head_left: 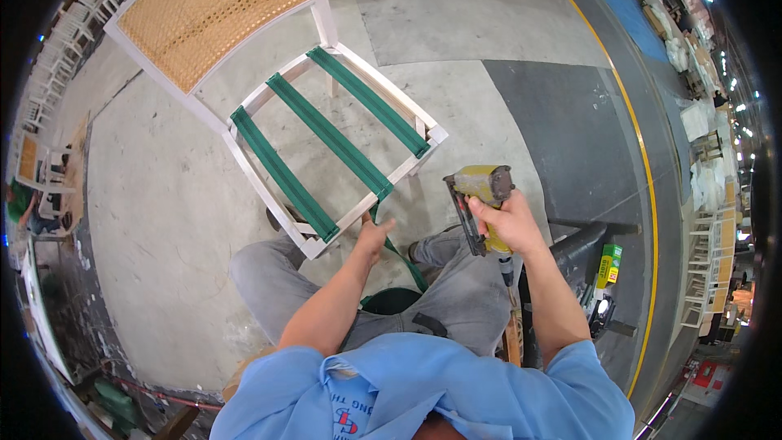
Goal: The person weaves green straps across a white chair seat frame, using a staple gun to secure the straps and scissors to trim excess material. The person repeatedly positions, staples, and cuts the straps to form a woven seat.
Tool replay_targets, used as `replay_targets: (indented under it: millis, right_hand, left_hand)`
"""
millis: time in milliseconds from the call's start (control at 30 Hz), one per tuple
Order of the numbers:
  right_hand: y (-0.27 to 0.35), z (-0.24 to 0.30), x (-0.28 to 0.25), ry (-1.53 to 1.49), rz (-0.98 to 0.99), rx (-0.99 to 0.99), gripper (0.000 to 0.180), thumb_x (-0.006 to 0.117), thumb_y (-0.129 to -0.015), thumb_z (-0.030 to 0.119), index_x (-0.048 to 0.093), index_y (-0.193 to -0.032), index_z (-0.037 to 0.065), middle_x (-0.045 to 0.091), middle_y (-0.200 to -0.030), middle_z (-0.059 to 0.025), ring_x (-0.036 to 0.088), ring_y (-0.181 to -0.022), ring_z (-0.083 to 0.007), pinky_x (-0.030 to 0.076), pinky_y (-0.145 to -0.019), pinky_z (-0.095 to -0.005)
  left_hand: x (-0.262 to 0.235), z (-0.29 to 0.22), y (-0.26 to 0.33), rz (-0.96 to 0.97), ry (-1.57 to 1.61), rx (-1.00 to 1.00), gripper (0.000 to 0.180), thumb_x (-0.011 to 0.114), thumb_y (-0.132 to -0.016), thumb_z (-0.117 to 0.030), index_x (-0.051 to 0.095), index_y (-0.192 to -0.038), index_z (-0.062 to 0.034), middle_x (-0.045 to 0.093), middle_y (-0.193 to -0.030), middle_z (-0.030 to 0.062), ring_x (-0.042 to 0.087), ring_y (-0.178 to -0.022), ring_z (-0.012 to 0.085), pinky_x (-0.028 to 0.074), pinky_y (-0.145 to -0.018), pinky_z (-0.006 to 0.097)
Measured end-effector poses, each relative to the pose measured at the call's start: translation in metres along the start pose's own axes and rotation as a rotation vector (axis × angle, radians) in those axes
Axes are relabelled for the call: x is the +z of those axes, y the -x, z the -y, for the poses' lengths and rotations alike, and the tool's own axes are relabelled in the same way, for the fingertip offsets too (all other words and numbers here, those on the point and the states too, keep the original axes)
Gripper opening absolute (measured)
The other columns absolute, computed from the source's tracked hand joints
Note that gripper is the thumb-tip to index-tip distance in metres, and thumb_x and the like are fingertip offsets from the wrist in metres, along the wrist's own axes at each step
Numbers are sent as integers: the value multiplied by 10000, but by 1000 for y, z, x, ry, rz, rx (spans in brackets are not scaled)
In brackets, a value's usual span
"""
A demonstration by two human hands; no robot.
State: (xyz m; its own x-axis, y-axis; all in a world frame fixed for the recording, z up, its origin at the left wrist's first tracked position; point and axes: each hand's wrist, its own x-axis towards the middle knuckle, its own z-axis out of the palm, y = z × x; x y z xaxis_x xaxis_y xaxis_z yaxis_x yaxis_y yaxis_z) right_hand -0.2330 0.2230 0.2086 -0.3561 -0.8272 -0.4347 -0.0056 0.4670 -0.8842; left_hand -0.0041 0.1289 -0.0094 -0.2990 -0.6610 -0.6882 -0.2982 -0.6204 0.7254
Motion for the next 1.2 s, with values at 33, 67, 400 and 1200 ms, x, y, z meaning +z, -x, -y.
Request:
replay_targets:
  millis: [33,67,400,1200]
  right_hand:
    - [1,0,0,-2,30,-7,349,808,-927,307,692,-1072,12,654,-796,4,568,-575,-83,446,-500,-262]
    - [3,-1,1,4,38,-4,353,805,-930,312,691,-1079,13,655,-796,4,570,-578,-81,447,-500,-259]
    - [-20,12,21,143,111,58,424,805,-920,315,656,-1140,-14,658,-808,-17,557,-580,-92,469,-530,-273]
    - [-93,-5,117,447,136,165,464,808,-894,357,671,-1112,-29,675,-723,-64,602,-522,-146,490,-515,-337]
  left_hand:
    - [5,-1,-14,-56,51,-21,1042,747,-928,-228,35,-1688,-275,406,-1601,127,442,-1402,316,379,-1104,478]
    - [7,0,-23,-33,101,56,938,751,-916,-204,174,-1655,-220,455,-1566,138,474,-1382,308,390,-1110,451]
    - [-23,-37,25,411,66,284,359,603,-1012,-216,635,-1295,4,719,-1222,93,647,-1072,196,507,-961,359]
    - [-81,-117,-26,296,611,-60,318,467,-1005,-217,631,-1172,-4,775,-1094,86,556,-617,128,456,-506,300]
